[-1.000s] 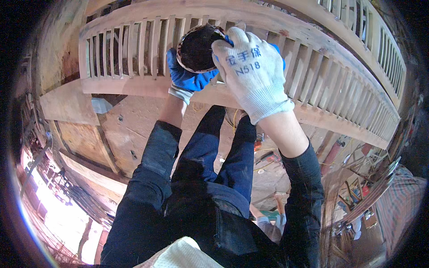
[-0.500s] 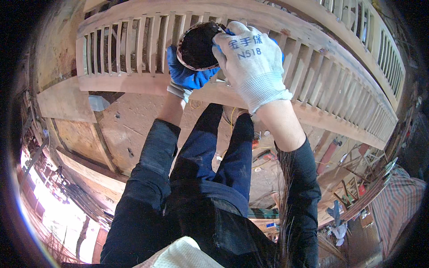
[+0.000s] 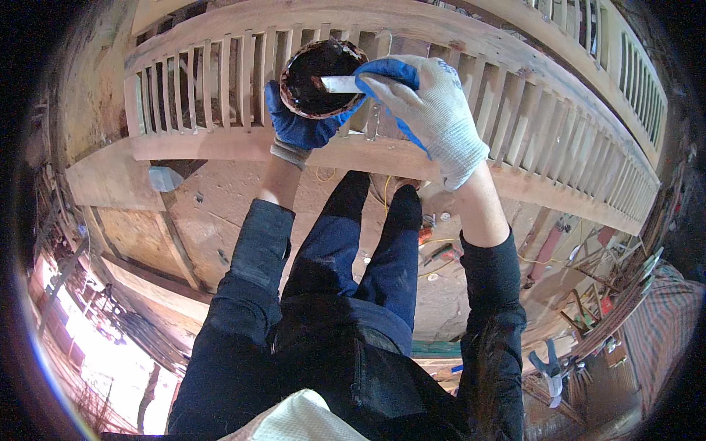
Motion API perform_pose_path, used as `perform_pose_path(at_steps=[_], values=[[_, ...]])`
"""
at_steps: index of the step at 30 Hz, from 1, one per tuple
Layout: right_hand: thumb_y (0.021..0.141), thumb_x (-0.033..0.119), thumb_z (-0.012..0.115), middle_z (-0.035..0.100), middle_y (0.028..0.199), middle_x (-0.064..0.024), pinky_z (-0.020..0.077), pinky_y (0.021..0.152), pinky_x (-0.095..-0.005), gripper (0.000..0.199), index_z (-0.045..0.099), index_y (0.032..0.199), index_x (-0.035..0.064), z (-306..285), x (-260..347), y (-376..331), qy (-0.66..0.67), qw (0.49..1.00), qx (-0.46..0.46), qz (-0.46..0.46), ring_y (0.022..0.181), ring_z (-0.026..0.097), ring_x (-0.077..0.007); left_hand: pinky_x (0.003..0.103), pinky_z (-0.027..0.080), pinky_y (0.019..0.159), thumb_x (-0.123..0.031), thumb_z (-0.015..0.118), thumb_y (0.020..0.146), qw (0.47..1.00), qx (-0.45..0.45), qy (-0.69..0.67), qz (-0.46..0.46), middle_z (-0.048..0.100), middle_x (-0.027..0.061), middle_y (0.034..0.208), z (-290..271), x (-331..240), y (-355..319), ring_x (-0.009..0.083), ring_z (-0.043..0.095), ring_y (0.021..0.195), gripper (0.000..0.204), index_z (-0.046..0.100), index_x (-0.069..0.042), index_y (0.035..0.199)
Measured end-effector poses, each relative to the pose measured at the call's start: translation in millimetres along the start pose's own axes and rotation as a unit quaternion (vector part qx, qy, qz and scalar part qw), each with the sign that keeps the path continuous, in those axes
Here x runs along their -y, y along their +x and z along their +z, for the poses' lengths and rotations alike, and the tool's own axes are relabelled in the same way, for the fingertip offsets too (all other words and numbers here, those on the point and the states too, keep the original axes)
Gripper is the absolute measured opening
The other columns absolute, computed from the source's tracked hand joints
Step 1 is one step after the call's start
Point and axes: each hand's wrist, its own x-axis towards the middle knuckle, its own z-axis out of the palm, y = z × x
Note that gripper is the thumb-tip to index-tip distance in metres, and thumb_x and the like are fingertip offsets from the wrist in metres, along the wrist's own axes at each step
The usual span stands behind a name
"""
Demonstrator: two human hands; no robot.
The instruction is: The person applies a dark wood stain to a curved wooden slatted structure using a small brush. They repeatedly dip the brush into a container held in the other hand and carefully coat the top and sides of the slats.
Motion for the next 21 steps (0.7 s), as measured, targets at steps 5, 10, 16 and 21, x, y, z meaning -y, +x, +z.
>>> perform_pose_path(at_steps=[5, 10, 16, 21], values=[[0.087, 0.023, 0.068, 0.068, 0.076, -0.0048, 0.0482, 0.058, -0.0244, 0.021, 0.073, 0.098, 0.006, 6, 16, -5, 0.095, 0.995, 0.03, 0.017, 0.061, 0.061, -0.0123, 0.059, 0.031, 0.109, -0.079, 0.049, 0.076, 0.952, 0.129, -0.267, -0.07, 0.033, 0.0125, 0.151, -21, 4, -2, 0.0378, 0.035, 0.135, 0.098, 0.029, -0.017, 0.149], [0.092, 0.028, 0.065, 0.062, 0.082, 0.0041, 0.0354, 0.05, -0.0158, 0.027, 0.068, 0.107, 0.0059, -22, 12, -14, 0.35, 0.897, 0.085, 0.256, 0.06, 0.048, -0.0005, 0.062, 0.028, 0.109, -0.083, 0.042, 0.074, 0.966, 0.122, -0.227, -0.03, 0.035, 0.0125, 0.15, -28, 2, -1, 0.0369, 0.034, 0.136, 0.098, 0.033, -0.018, 0.147], [0.09, 0.029, 0.067, 0.059, 0.081, 0.0017, 0.0367, 0.05, -0.0126, 0.036, 0.06, 0.113, 0.002, -50, -35, -76, 0.499, 0.822, 0.001, 0.275, 0.061, 0.047, 0.0005, 0.063, 0.017, 0.114, -0.053, 0.077, 0.062, 0.957, -0.011, -0.286, -0.054, 0.029, 0.0228, 0.15, 2, -3, -1, 0.0466, 0.025, 0.137, 0.102, 0.035, -0.011, 0.144], [0.094, 0.024, 0.062, 0.061, 0.092, -0.0011, 0.0304, 0.051, -0.0111, 0.039, 0.057, 0.127, 0.0053, -67, -87, -100, 0.401, 0.877, -0.147, 0.219, 0.059, 0.039, 0.002, 0.061, 0.018, 0.115, -0.044, 0.076, 0.068, 0.952, -0.005, -0.296, -0.075, 0.029, 0.0217, 0.151, 12, -3, 1, 0.0463, 0.024, 0.138, 0.09, 0.039, -0.01, 0.143]])
